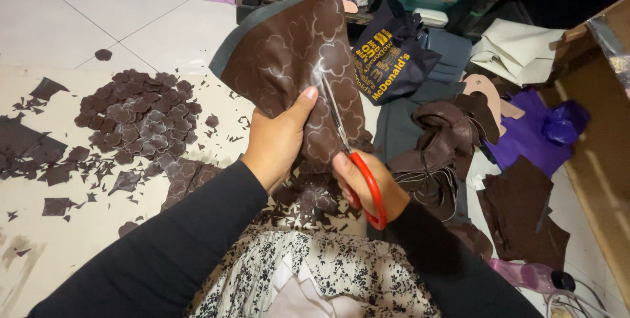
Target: The person uses red-handled scissors to cut cloud-shaped pieces from a brown patterned sheet. They rotate the sheet and cut along the outlines, dropping the cut pieces onto a pile on the floor.
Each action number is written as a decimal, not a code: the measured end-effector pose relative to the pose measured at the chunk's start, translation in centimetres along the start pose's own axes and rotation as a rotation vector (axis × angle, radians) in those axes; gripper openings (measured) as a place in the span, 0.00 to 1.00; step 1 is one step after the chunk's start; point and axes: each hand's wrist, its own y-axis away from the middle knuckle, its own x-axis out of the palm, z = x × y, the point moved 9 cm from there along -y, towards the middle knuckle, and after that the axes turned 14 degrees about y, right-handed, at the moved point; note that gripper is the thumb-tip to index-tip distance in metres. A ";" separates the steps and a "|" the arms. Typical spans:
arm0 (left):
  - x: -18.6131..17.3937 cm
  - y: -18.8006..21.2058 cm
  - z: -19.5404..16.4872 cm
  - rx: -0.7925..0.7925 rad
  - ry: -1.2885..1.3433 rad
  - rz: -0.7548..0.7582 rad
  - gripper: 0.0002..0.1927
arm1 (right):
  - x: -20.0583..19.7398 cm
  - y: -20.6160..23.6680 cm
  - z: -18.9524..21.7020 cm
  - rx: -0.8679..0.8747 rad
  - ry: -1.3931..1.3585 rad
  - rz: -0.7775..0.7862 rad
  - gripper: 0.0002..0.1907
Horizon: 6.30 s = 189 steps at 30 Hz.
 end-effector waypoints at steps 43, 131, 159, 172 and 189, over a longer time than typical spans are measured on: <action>-0.3 0.4 2.0 -0.090 0.106 -0.108 0.17 | 0.3 -0.7 -1.5 0.083 -0.090 -0.144 0.18; -1.5 -1.0 1.3 -0.216 -0.025 -0.038 0.16 | 0.6 0.3 -1.3 0.182 -0.034 -0.040 0.25; -1.2 -0.8 1.4 -0.251 -0.040 0.051 0.14 | 0.8 0.9 0.2 0.126 0.055 0.025 0.33; -1.8 -0.9 1.9 -0.280 -0.019 0.019 0.14 | 1.4 0.8 -0.7 0.149 -0.041 0.103 0.32; -1.9 -0.7 2.5 -0.331 0.006 0.005 0.13 | 1.5 0.7 -1.4 0.148 -0.099 0.096 0.30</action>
